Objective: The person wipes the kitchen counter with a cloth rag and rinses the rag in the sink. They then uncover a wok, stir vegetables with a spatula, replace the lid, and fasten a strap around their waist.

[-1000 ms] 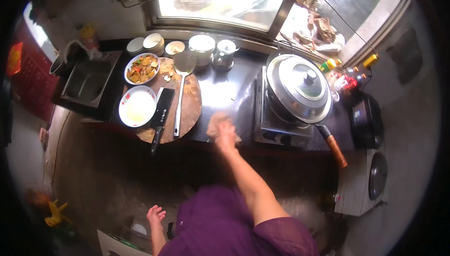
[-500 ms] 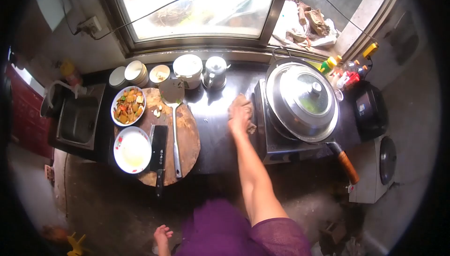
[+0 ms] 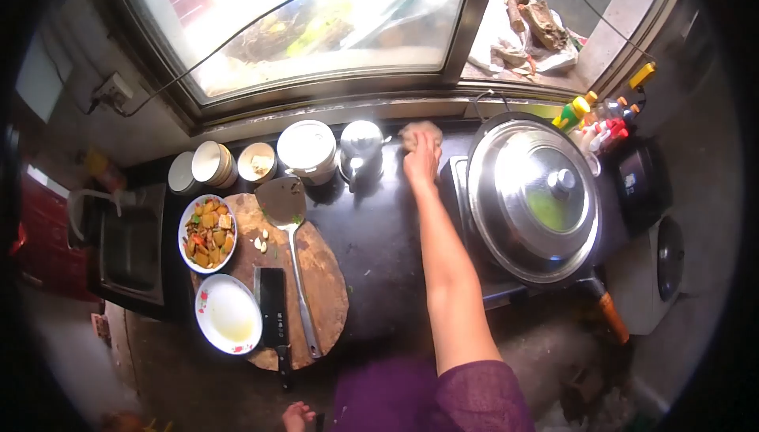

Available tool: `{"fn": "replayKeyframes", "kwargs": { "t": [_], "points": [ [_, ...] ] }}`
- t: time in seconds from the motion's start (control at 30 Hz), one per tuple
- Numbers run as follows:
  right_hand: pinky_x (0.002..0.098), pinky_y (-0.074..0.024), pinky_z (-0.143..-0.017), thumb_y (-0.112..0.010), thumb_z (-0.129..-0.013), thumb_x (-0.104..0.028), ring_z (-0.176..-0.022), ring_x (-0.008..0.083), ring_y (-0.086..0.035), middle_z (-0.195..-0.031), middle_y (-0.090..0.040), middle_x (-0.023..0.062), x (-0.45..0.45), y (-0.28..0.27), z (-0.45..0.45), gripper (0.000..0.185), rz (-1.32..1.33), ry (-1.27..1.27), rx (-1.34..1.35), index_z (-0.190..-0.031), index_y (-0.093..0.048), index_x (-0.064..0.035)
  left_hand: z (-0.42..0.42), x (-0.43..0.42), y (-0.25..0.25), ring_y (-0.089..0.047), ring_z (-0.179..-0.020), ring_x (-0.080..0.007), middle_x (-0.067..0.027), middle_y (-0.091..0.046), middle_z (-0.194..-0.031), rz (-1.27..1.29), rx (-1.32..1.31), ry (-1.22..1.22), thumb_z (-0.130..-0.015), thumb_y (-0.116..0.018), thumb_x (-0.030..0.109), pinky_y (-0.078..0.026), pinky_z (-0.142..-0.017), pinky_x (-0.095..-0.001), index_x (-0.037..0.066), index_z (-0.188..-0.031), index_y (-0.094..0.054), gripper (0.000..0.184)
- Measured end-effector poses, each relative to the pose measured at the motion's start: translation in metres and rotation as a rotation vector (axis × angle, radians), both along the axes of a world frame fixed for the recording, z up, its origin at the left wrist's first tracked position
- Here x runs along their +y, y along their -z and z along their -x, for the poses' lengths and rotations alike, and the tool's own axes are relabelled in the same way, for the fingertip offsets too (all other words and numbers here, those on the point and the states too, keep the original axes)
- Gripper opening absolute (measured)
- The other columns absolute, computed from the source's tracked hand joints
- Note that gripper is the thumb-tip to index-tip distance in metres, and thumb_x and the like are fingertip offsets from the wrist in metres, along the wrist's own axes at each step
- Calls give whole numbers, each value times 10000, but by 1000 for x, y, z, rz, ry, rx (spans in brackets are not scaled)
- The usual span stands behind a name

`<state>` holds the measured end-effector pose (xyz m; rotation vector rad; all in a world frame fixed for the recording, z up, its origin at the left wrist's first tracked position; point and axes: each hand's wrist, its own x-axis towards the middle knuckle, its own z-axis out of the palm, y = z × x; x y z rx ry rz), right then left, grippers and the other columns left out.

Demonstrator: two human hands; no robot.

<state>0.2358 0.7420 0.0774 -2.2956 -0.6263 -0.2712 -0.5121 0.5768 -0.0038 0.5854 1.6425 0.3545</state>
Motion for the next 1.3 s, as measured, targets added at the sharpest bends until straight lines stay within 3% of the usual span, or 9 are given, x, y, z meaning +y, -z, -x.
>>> {"fn": "replayKeyframes", "kwargs": {
  "t": [0.1, 0.37, 0.67, 0.9, 0.93, 1.0, 1.07, 1.17, 1.3],
  "points": [
    [483, -323, -1048, -510, -788, -54, -1234, 371, -407, -1413, -431, 85, 21, 28, -8, 520, 336, 51, 164, -1302, -490, -131, 2, -7, -14, -636, -612, -215, -105, -665, -848, 37, 48, -34, -945, -550, 152, -521, -508, -306, 21, -1110, -620, 222],
    [484, -413, -932, -579, -680, 21, -1065, 388, -484, -1200, -553, 127, -39, 34, 133, 456, 228, -141, -139, -1127, -586, -64, 3, -7, 5, -612, -587, -230, -98, -642, -795, 121, 38, -13, -939, -538, 141, -497, -481, -327, 21, -1058, -618, 187],
    [485, -438, -891, -542, -716, -8, -1068, 401, -467, -1213, -540, 98, 49, -7, 192, 468, 206, -422, 124, -1171, -570, -112, 8, 16, 9, -671, -616, -263, -155, -646, -883, 40, 41, 99, -944, -461, 114, -534, -494, -315, -31, -1099, -567, 237],
    [411, -467, -899, -559, -722, -32, -1067, 375, -510, -1126, -600, 81, -27, -1, 198, 367, 384, -839, 208, -1065, -646, -130, 19, 0, 6, -665, -601, -257, -149, -647, -871, 132, 131, 64, -934, -452, 99, -525, -464, -307, -22, -1075, -580, 225],
    [408, -463, -901, -566, -725, -51, -1071, 352, -517, -1188, -595, 68, -24, -8, 181, 363, 321, -915, 507, -1070, -653, -127, 19, -2, 3, -661, -592, -246, -149, -642, -871, 140, 136, 44, -932, -453, 93, -515, -453, -294, -23, -1075, -579, 223],
    [397, -444, -929, -573, -721, -49, -1083, 335, -515, -1256, -572, 67, -7, -20, 167, 396, 108, -837, 496, -1104, -644, -121, 20, -11, -5, -656, -583, -238, -146, -634, -865, 164, 151, 28, -929, -461, 91, -505, -437, -284, -22, -1069, -578, 215],
    [400, -436, -939, -582, -710, -36, -1067, 345, -511, -1255, -564, 76, 15, -10, 163, 447, -21, -770, 137, -1145, -628, -130, 25, -14, 1, -656, -582, -245, -143, -629, -854, 173, 167, 28, -928, -476, 102, -506, -427, -290, -21, -1053, -579, 204],
    [413, -445, -931, -586, -721, -46, -1046, 356, -504, -1240, -558, 81, 26, 3, 180, 452, 339, -841, 38, -1165, -607, -125, 30, -21, 6, -654, -576, -239, -145, -635, -875, 160, 131, 18, -941, -467, 98, -506, -440, -281, -20, -1077, -580, 213],
    [433, -462, -914, -648, -693, -63, -1039, 370, -496, -1161, -576, 75, -25, 0, 217, 399, 396, -772, 68, -1088, -602, -95, 27, -25, 5, -657, -599, -225, -150, -641, -935, 119, 79, 74, -947, -449, 87, -503, -462, -265, -16, -1105, -575, 227]
  ]
}}
